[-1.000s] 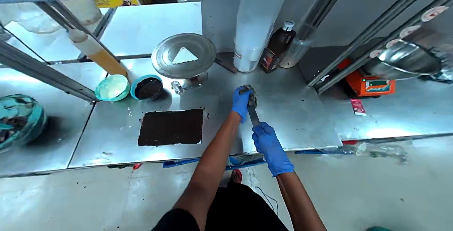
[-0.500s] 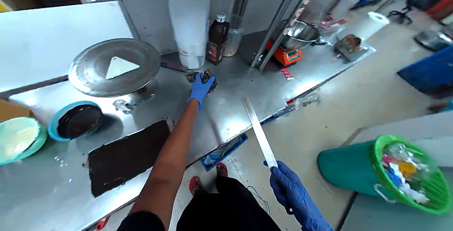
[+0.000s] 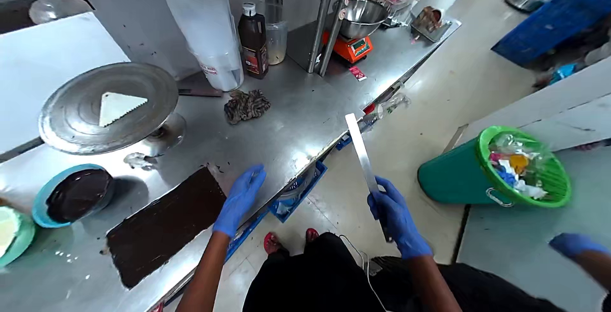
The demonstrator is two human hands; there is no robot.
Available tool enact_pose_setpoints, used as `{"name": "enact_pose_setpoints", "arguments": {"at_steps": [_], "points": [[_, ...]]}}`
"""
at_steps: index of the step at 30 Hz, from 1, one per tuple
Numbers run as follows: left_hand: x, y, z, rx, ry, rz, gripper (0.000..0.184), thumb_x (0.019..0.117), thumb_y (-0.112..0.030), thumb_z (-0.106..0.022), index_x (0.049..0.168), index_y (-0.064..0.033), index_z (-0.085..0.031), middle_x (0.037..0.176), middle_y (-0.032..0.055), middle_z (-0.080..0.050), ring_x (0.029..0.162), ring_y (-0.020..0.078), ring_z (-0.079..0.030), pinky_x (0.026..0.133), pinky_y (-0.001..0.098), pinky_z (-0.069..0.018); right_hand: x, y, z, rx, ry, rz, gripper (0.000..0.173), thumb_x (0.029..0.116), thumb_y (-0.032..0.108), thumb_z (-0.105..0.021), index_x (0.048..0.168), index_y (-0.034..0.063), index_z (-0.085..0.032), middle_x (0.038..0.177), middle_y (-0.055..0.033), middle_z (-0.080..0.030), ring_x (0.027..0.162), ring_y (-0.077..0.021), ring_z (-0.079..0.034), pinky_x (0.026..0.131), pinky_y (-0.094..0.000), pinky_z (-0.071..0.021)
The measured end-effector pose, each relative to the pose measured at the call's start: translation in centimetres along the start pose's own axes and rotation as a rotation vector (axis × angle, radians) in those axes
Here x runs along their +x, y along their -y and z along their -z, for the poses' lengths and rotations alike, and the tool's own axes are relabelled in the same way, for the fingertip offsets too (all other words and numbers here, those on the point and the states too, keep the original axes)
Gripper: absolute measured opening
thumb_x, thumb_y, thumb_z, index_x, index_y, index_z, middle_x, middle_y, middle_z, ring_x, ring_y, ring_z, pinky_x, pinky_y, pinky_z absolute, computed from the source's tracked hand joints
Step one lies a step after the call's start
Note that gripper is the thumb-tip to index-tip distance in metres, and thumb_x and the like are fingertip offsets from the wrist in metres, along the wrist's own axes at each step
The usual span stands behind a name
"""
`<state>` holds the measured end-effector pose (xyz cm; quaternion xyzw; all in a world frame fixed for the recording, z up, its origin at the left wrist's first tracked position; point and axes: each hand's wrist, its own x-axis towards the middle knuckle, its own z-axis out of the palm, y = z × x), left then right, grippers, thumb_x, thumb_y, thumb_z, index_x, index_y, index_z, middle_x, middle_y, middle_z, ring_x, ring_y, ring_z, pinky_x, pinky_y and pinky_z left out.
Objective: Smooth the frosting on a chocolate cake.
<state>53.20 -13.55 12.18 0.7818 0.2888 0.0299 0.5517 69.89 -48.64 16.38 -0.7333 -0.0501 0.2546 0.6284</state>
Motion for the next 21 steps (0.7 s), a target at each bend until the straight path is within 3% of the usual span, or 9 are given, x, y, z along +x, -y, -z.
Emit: {"name": "enact_pose_setpoints", "arguments": {"at_steps": [1,3,6,8,9,11,12,14,21], "points": [[-1.7,1.3,-0.2,0.021,0.007,0.026,0.05,0.1057,-0.043,-0.049,0.142,-0.0099,-0.058,0.138,0.0132,-0.063,0.123,0.0276,-0.063,0.105,0.053,-0.0499,2.0,-1.9,0.6,-0.044,-0.051,0.006,0.039,0.1054,0.019,-0.05,0.144,0.0116,-0.056,0.064,-0.0024,-0.054,0.047,-0.01,-0.045,0.044,-0.0253,-0.0408],[-5.1,3.5,-0.7,0.041,0.0,0.069,0.052,0.1031,-0.047,-0.049,0.139,-0.0113,-0.061,0.135,0.0107,-0.065,0.124,0.0236,-0.062,0.107,0.0488,-0.0495,5.4,-4.9,1.7,-0.042,-0.147,0.05,0.04,0.1069,0.018,-0.054,0.146,0.0115,-0.058,0.06,-0.003,-0.051,0.044,-0.0102,-0.043,0.042,-0.026,-0.0398],[-8.8,4.6,-1.9,-0.038,-0.07,0.145,0.05,0.1028,-0.042,-0.049,0.136,-0.0074,-0.062,0.135,0.012,-0.065,0.123,0.0223,-0.063,0.105,0.0445,-0.0514,9.9,-5.6,3.4,-0.029,-0.221,0.076,0.027,0.1066,0.008,-0.05,0.131,0.0009,-0.057,0.077,-0.0107,-0.066,0.061,-0.0171,-0.065,0.057,-0.0326,-0.0568],[-10.1,4.6,-3.0,-0.065,-0.126,0.195,0.05,0.1027,-0.041,-0.048,0.135,-0.0055,-0.062,0.131,0.0138,-0.066,0.116,0.0225,-0.066,0.098,0.044,-0.0546,13.2,-6.0,4.7,-0.167,-0.229,0.032,0.02,0.1075,0.008,-0.047,0.126,0.0002,-0.051,0.094,-0.0142,-0.071,0.071,-0.0211,-0.068,0.063,-0.0373,-0.0564],[-10.4,4.4,-3.6,-0.064,-0.134,0.207,0.05,0.1025,-0.041,-0.048,0.134,-0.0056,-0.063,0.129,0.0135,-0.067,0.114,0.0218,-0.067,0.097,0.0432,-0.0551,14.7,-6.3,5.4,-0.281,-0.237,0.048,0.025,0.1072,0.011,-0.046,0.13,0.001,-0.051,0.094,-0.0156,-0.07,0.07,-0.0235,-0.065,0.062,-0.0413,-0.0537],[-11.1,3.9,-4.8,-0.039,-0.111,0.211,0.049,0.1017,-0.041,-0.049,0.134,-0.0075,-0.063,0.131,0.0112,-0.067,0.116,0.0196,-0.066,0.097,0.0412,-0.0555,17.0,-7.1,6.4,-0.492,-0.245,0.107,0.04,0.1081,0.019,-0.045,0.146,0.0087,-0.051,0.095,-0.0213,-0.069,0.074,-0.0343,-0.065,0.068,-0.0552,-0.0537],[-11.3,3.5,-5.2,-0.022,-0.092,0.204,0.049,0.1016,-0.041,-0.05,0.135,-0.0077,-0.063,0.132,0.0112,-0.066,0.117,0.0194,-0.066,0.098,0.041,-0.0555,18.4,-7.4,6.9,-0.544,-0.249,0.117,0.046,0.108,0.02,-0.045,0.153,0.0137,-0.048,0.102,-0.0239,-0.07,0.084,-0.0388,-0.067,0.078,-0.0605,-0.0536],[-11.8,2.4,-6.1,0.008,-0.077,0.199,0.049,0.1019,-0.041,-0.051,0.135,-0.008,-0.063,0.133,0.0114,-0.065,0.118,0.0194,-0.065,0.099,0.0405,-0.0547,20.4,-7.9,7.3,-0.6,-0.256,0.118,0.051,0.1074,0.019,-0.045,0.158,0.0221,-0.043,0.112,-0.0251,-0.07,0.096,-0.0422,-0.068,0.088,-0.0646,-0.0507],[-14.8,1.6,-8.8,0.056,-0.219,0.341,0.045,0.1022,-0.036,-0.056,0.135,-0.0064,-0.062,0.127,0.0126,-0.068,0.114,0.0192,-0.066,0.1,0.041,-0.0534,21.8,-6.4,6.4,-0.81,-0.279,-0.016,0.054,0.1077,0.025,-0.042,0.16,0.0364,-0.036,0.116,-0.023,-0.071,0.105,-0.0453,-0.068,0.084,-0.0672,-0.0515]]}}
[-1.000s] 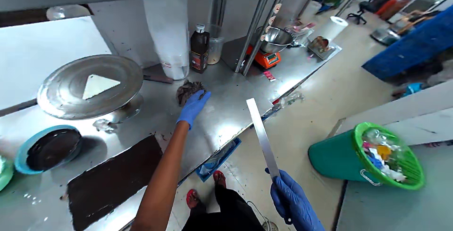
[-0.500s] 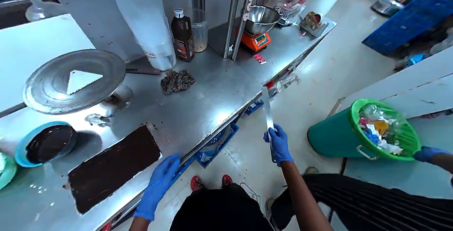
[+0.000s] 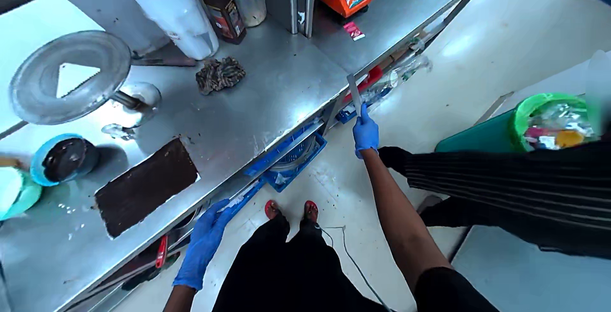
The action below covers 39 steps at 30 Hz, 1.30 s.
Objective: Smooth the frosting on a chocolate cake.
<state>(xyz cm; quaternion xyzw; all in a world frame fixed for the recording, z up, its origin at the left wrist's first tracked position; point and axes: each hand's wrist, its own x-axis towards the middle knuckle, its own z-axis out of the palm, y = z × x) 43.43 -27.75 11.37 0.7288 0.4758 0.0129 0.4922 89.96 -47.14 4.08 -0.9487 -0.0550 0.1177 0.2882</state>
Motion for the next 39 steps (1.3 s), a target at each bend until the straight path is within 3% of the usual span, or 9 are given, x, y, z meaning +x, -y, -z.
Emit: {"name": "enact_pose_setpoints", "arguments": {"at_steps": [2,8,13,16,30,37,39], "points": [[-1.0,0.7,-0.5,-0.035,-0.051,0.039,0.043,0.102,-0.034,-0.057,0.132,-0.0048,-0.064,0.119,0.0113,-0.071,0.108,0.0171,-0.067,0.096,0.0401,-0.054,-0.3,0.7,0.2,-0.056,-0.001,0.0,0.055,0.1074,0.024,-0.041,0.16,0.0375,-0.036,0.114,-0.0222,-0.072,0.103,-0.0444,-0.069,0.081,-0.0656,-0.0527],[-1.8,1.9,-2.1,-0.138,-0.094,0.038,0.037,0.1033,-0.029,-0.055,0.129,-0.0042,-0.065,0.115,0.0108,-0.071,0.103,0.0174,-0.068,0.093,0.0393,-0.0556,-3.3,2.2,-0.4,-0.16,0.088,0.04,0.056,0.1077,0.024,-0.042,0.16,0.0437,-0.033,0.109,-0.0207,-0.073,0.1,-0.0436,-0.07,0.077,-0.0647,-0.0534],[0.2,-0.2,-2.0,-0.08,0.0,0.025,0.041,0.106,-0.035,-0.051,0.135,-0.0089,-0.063,0.13,0.0124,-0.066,0.117,0.0235,-0.065,0.098,0.0481,-0.0535,-7.0,3.8,-1.9,-0.185,0.072,0.054,0.055,0.1085,0.025,-0.041,0.16,0.0435,-0.033,0.104,-0.021,-0.073,0.095,-0.0438,-0.07,0.074,-0.0643,-0.0535],[1.8,-0.9,-1.0,-0.082,0.036,-0.017,0.042,0.1056,-0.036,-0.052,0.136,-0.009,-0.062,0.132,0.0124,-0.066,0.118,0.0241,-0.065,0.1,0.0486,-0.0526,-7.9,3.8,-2.4,-0.177,0.044,0.054,0.053,0.1088,0.026,-0.041,0.16,0.0399,-0.035,0.103,-0.0216,-0.073,0.095,-0.0441,-0.07,0.076,-0.065,-0.0534],[6.1,3.3,5.0,-0.117,0.24,-0.183,0.042,0.1063,-0.038,-0.051,0.137,-0.0123,-0.061,0.129,0.0113,-0.067,0.114,0.0233,-0.066,0.098,0.0497,-0.0527,-14.3,6.1,-7.1,-0.122,-0.046,0.019,0.054,0.1067,0.023,-0.045,0.159,0.035,-0.04,0.105,-0.0205,-0.074,0.095,-0.0442,-0.07,0.077,-0.0675,-0.0534],[7.7,4.0,6.9,-0.131,0.272,-0.246,0.041,0.1056,-0.037,-0.053,0.137,-0.0108,-0.061,0.122,0.0125,-0.069,0.108,0.0223,-0.067,0.096,0.0468,-0.0536,-18.3,8.3,-9.5,-0.136,-0.021,-0.015,0.056,0.1073,0.022,-0.044,0.16,0.0395,-0.036,0.1,-0.0191,-0.074,0.09,-0.0417,-0.071,0.073,-0.0658,-0.0535],[7.7,4.3,7.6,-0.142,0.28,-0.26,0.044,0.1061,-0.039,-0.052,0.138,-0.0107,-0.06,0.127,0.013,-0.067,0.112,0.023,-0.066,0.096,0.0479,-0.0535,-18.7,7.8,-9.9,-0.109,-0.033,-0.009,0.054,0.1077,0.023,-0.044,0.159,0.0395,-0.037,0.101,-0.0191,-0.074,0.09,-0.0414,-0.071,0.074,-0.0662,-0.0533]]}}
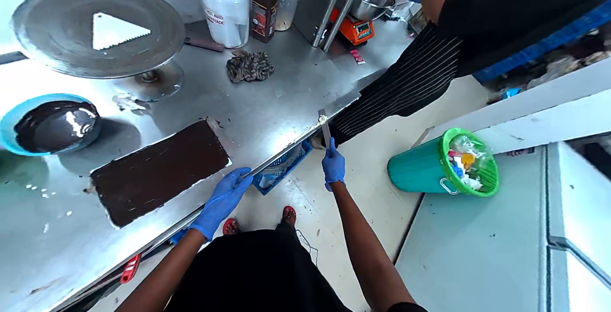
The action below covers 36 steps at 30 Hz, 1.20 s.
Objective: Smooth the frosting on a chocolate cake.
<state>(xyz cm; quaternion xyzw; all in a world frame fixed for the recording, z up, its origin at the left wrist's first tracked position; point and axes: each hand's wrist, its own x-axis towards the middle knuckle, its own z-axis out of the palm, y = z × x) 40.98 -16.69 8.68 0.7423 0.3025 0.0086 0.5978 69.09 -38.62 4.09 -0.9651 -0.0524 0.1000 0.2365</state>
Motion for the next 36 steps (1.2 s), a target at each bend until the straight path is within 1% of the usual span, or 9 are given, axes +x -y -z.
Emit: {"name": "enact_pose_setpoints", "arguments": {"at_steps": [5,9,13,17,20,24,27,30,36], "points": [[-0.6,1.0,0.8,-0.056,-0.04,0.015,0.046,0.1059,-0.04,-0.051,0.14,-0.0097,-0.058,0.131,0.0135,-0.066,0.115,0.024,-0.065,0.099,0.0489,-0.0522,-2.7,-0.6,-0.6,0.135,-0.018,0.037,0.052,0.109,0.023,-0.045,0.16,0.0313,-0.039,0.098,-0.0229,-0.072,0.085,-0.0432,-0.068,0.072,-0.0657,-0.052],[-1.3,2.4,0.8,-0.068,-0.06,0.048,0.049,0.105,-0.045,-0.051,0.141,-0.0124,-0.058,0.133,0.0119,-0.065,0.117,0.024,-0.065,0.099,0.0505,-0.0528,-3.8,-2.0,-2.9,0.236,-0.04,0.031,0.052,0.1082,0.025,-0.048,0.159,0.0364,-0.04,0.102,-0.0205,-0.073,0.085,-0.04,-0.069,0.072,-0.0636,-0.0526],[-1.8,2.6,0.7,-0.075,-0.072,0.065,0.049,0.1054,-0.044,-0.051,0.141,-0.0107,-0.057,0.135,0.0135,-0.064,0.119,0.0256,-0.064,0.1,0.0507,-0.0517,-3.7,-3.1,-4.5,0.316,-0.076,0.068,0.049,0.1077,0.022,-0.05,0.157,0.0252,-0.046,0.107,-0.0208,-0.074,0.09,-0.0375,-0.07,0.081,-0.0617,-0.0528],[-2.0,2.7,0.5,-0.098,-0.076,0.108,0.048,0.1051,-0.041,-0.052,0.141,-0.0096,-0.056,0.134,0.0124,-0.064,0.119,0.0232,-0.064,0.1,0.0467,-0.0527,-4.8,-3.3,-4.8,0.338,-0.063,0.083,0.049,0.1079,0.022,-0.051,0.157,0.0267,-0.045,0.106,-0.0209,-0.074,0.087,-0.038,-0.07,0.078,-0.0623,-0.053],[-2.3,2.6,0.2,-0.092,-0.084,0.14,0.048,0.1054,-0.041,-0.052,0.142,-0.0103,-0.056,0.135,0.0145,-0.063,0.119,0.0258,-0.064,0.1,0.0495,-0.0521,-5.6,-2.8,-5.0,0.297,-0.026,0.099,0.05,0.1087,0.025,-0.049,0.158,0.0317,-0.043,0.091,-0.0204,-0.073,0.074,-0.0382,-0.067,0.067,-0.0617,-0.0515],[-2.8,2.4,-0.2,-0.09,-0.095,0.151,0.049,0.1054,-0.042,-0.051,0.143,-0.0108,-0.055,0.134,0.0153,-0.063,0.117,0.0269,-0.065,0.099,0.0492,-0.0533,-7.5,-1.7,-3.7,0.239,0.058,0.07,0.051,0.1106,0.028,-0.043,0.16,0.0377,-0.037,0.086,-0.021,-0.07,0.071,-0.0392,-0.065,0.061,-0.0607,-0.0505],[-3.2,2.8,-0.5,-0.091,-0.116,0.152,0.049,0.1054,-0.042,-0.05,0.142,-0.0103,-0.055,0.133,0.0153,-0.064,0.117,0.0269,-0.065,0.1,0.0503,-0.0528,-8.2,-1.7,-2.8,0.215,0.102,0.075,0.051,0.1112,0.03,-0.041,0.161,0.0393,-0.034,0.087,-0.0224,-0.07,0.071,-0.0423,-0.065,0.06,-0.0621,-0.0512],[-3.7,3.1,-0.8,-0.081,-0.132,0.172,0.049,0.1052,-0.043,-0.051,0.144,-0.0127,-0.054,0.137,0.0145,-0.062,0.121,0.0275,-0.064,0.101,0.0519,-0.0524,-7.6,-2.3,-2.8,0.173,0.084,0.121,0.051,0.1104,0.028,-0.043,0.16,0.0372,-0.036,0.082,-0.0199,-0.068,0.067,-0.039,-0.064,0.058,-0.0603,-0.0507],[-4.4,2.4,-1.3,-0.094,-0.187,0.029,0.046,0.1051,-0.038,-0.051,0.142,-0.0119,-0.056,0.123,0.0134,-0.067,0.103,0.0222,-0.068,0.092,0.0455,-0.0564,-7.1,-2.7,-3.7,0.089,0.055,0.152,0.052,0.1078,0.025,-0.046,0.158,0.0363,-0.041,0.079,-0.0155,-0.07,0.068,-0.0346,-0.065,0.062,-0.0597,-0.0513]]}}
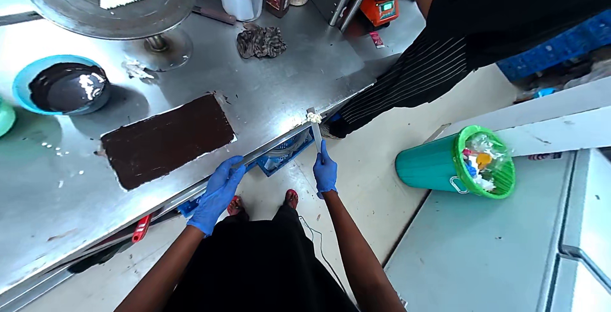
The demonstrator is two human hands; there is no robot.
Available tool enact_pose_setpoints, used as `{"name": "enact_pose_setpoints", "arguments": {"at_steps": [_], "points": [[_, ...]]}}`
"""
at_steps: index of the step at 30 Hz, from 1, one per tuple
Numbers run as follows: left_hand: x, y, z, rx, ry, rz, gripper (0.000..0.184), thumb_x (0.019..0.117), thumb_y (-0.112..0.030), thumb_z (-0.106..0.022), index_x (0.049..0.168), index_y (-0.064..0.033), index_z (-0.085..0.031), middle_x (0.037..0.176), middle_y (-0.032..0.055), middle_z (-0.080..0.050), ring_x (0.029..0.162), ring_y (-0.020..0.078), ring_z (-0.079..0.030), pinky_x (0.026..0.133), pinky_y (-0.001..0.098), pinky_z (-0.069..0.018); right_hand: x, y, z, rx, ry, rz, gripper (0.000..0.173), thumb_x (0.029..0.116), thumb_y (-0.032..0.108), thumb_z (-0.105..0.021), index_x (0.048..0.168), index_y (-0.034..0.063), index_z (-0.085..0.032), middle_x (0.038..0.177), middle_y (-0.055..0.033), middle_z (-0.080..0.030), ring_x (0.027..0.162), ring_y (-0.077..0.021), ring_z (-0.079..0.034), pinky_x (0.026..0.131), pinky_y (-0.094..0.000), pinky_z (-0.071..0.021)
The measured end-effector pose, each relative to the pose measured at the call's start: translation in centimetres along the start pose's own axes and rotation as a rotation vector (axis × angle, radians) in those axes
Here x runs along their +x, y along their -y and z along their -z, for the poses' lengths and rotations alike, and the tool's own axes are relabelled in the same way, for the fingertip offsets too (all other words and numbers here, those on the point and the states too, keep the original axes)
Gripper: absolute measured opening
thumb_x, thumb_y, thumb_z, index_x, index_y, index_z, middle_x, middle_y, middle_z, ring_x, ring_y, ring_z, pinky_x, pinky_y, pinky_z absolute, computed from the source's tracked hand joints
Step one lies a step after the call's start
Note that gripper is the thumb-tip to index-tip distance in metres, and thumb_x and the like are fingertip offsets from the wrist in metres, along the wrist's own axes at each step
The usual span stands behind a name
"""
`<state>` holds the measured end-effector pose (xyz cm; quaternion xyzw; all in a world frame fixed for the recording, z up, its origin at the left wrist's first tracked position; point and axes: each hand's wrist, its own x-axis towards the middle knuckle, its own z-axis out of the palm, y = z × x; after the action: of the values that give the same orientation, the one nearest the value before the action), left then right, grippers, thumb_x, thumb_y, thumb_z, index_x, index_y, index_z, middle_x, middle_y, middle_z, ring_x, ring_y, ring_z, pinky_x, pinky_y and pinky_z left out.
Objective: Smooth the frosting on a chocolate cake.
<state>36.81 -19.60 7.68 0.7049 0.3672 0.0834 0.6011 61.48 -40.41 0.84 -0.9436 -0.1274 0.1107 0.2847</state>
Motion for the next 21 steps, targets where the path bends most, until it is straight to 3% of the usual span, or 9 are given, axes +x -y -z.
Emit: {"name": "enact_pose_setpoints", "arguments": {"at_steps": [3,6,14,21], "points": [[-0.1,-0.6,-0.2,-0.071,-0.016,-0.013,0.042,0.106,-0.035,-0.05,0.14,-0.0115,-0.057,0.114,0.0099,-0.071,0.095,0.0182,-0.07,0.086,0.0405,-0.0584,-1.5,1.0,0.7,0.015,0.019,-0.011,0.053,0.1086,0.025,-0.045,0.159,0.038,-0.038,0.079,-0.0165,-0.069,0.065,-0.0355,-0.064,0.059,-0.0587,-0.0505],[0.3,-0.7,-0.1,-0.097,-0.012,-0.026,0.041,0.1059,-0.033,-0.05,0.139,-0.011,-0.057,0.114,0.011,-0.07,0.095,0.0187,-0.07,0.085,0.0404,-0.0581,-3.4,2.3,2.4,0.023,0.087,-0.029,0.053,0.1109,0.029,-0.041,0.161,0.0424,-0.031,0.077,-0.0189,-0.066,0.062,-0.0375,-0.062,0.052,-0.0572,-0.0489],[0.4,-0.4,-0.1,-0.13,-0.009,-0.004,0.042,0.1067,-0.033,-0.05,0.141,-0.0103,-0.056,0.115,0.0124,-0.07,0.094,0.02,-0.07,0.084,0.0411,-0.058,-3.6,1.9,1.0,0.044,0.05,-0.023,0.051,0.1091,0.024,-0.045,0.159,0.0338,-0.041,0.078,-0.0166,-0.068,0.065,-0.0348,-0.062,0.058,-0.0576,-0.0495],[0.3,-0.1,0.2,-0.169,-0.03,0.008,0.042,0.1073,-0.034,-0.049,0.142,-0.0109,-0.056,0.123,0.013,-0.068,0.101,0.0219,-0.069,0.088,0.0437,-0.0576,-4.0,2.9,-0.1,0.064,0.076,-0.034,0.048,0.1082,0.027,-0.048,0.156,0.0344,-0.046,0.083,-0.0158,-0.071,0.069,-0.0337,-0.064,0.065,-0.0591,-0.0518]]}}
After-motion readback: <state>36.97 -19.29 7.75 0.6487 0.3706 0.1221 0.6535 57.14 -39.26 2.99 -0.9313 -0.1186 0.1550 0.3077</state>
